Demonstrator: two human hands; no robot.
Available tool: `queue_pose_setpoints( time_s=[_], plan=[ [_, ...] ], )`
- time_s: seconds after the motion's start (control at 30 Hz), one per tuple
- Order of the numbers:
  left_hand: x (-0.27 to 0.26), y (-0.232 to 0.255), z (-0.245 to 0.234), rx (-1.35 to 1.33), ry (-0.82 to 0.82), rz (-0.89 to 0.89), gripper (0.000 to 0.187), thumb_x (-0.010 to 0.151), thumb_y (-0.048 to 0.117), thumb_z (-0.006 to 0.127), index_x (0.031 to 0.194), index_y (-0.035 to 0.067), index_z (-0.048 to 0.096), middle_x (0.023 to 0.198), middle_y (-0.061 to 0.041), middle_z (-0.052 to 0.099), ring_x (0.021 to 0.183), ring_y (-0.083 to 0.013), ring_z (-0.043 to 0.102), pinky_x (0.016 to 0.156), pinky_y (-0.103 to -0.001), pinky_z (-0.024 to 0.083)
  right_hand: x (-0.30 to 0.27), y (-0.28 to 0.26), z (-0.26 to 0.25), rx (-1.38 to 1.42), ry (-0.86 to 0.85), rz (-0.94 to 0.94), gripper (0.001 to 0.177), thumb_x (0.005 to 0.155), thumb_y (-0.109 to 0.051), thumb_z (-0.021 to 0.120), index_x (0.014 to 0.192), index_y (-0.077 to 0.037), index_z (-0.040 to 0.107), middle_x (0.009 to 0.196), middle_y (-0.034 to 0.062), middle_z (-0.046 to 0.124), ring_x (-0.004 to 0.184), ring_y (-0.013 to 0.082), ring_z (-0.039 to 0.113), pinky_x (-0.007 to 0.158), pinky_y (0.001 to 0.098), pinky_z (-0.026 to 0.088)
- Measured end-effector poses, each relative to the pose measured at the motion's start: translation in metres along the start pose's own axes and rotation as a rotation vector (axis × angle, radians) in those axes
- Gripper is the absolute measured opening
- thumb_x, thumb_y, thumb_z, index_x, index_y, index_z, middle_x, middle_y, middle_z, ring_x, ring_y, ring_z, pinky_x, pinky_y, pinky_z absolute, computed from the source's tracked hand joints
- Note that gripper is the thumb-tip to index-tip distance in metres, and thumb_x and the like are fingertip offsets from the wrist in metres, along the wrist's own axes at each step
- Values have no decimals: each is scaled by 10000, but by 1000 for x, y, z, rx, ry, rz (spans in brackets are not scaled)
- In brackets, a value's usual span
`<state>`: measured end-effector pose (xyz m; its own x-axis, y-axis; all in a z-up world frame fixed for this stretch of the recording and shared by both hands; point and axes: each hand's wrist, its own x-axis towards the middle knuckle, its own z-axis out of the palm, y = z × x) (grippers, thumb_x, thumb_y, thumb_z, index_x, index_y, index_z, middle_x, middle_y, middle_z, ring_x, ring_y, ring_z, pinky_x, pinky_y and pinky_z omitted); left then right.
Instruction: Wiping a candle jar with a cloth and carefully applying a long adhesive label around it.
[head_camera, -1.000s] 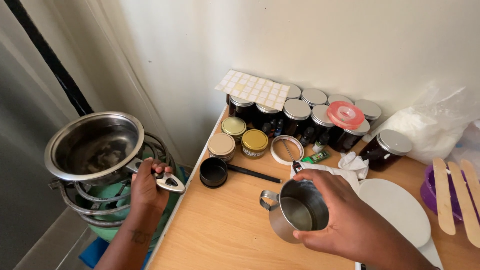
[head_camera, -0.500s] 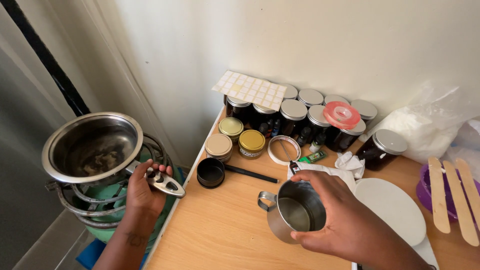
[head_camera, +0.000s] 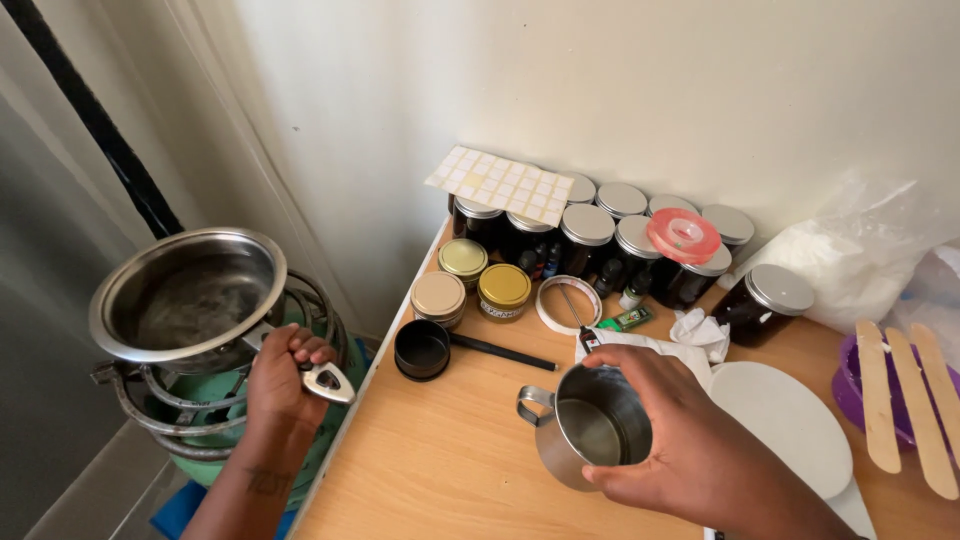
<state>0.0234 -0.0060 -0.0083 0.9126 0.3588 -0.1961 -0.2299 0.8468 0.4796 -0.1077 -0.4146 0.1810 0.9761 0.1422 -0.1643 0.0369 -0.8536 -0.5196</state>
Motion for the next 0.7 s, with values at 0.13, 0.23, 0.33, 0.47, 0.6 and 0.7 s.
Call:
queue_pose_setpoints(
  time_s=[0.13,0.23,0.33,0.47,0.6,0.7],
  plan=[
    [-10,4,0,48,-4,-17,318,988,49,568,764,192,394,675,70,350,563,-39,328,509,-212,307,2,1,0,-7,8,-52,975,634,-329,1027,1479,-432,554,1554,-173,603,1479,60,498,1175,302,419],
    [-18,5,3,70,1,-28,304,1001,67,563,780,198,402,675,76,356,557,-34,324,507,-209,310,0,-2,-1,-18,-24,21,965,642,-344,1018,1475,-474,547,1544,-189,603,1473,33,505,1161,291,443],
    [-19,6,7,73,42,-21,321,980,53,565,757,198,386,665,70,355,550,-43,324,498,-209,300,2,1,0,-3,-1,-16,977,630,-339,1027,1479,-450,557,1537,-159,608,1471,42,513,1181,283,415],
    [-19,7,2,59,19,-36,311,994,69,564,769,203,395,674,78,349,550,-32,324,501,-207,304,2,3,2,-5,3,-24,975,627,-342,1031,1475,-448,562,1537,-165,612,1463,47,513,1166,292,428],
    [-22,4,6,38,42,-16,280,990,63,576,798,189,416,688,65,378,564,-43,357,521,-226,332,2,1,2,-17,-3,-14,963,632,-345,1023,1468,-457,559,1543,-187,606,1457,41,510,1164,287,428],
    [-20,3,5,49,55,-47,281,1003,90,576,801,202,416,701,64,391,592,-54,363,543,-229,355,4,8,4,-16,13,-59,963,628,-358,1018,1471,-435,560,1546,-182,606,1468,55,495,1165,304,419]
  ],
)
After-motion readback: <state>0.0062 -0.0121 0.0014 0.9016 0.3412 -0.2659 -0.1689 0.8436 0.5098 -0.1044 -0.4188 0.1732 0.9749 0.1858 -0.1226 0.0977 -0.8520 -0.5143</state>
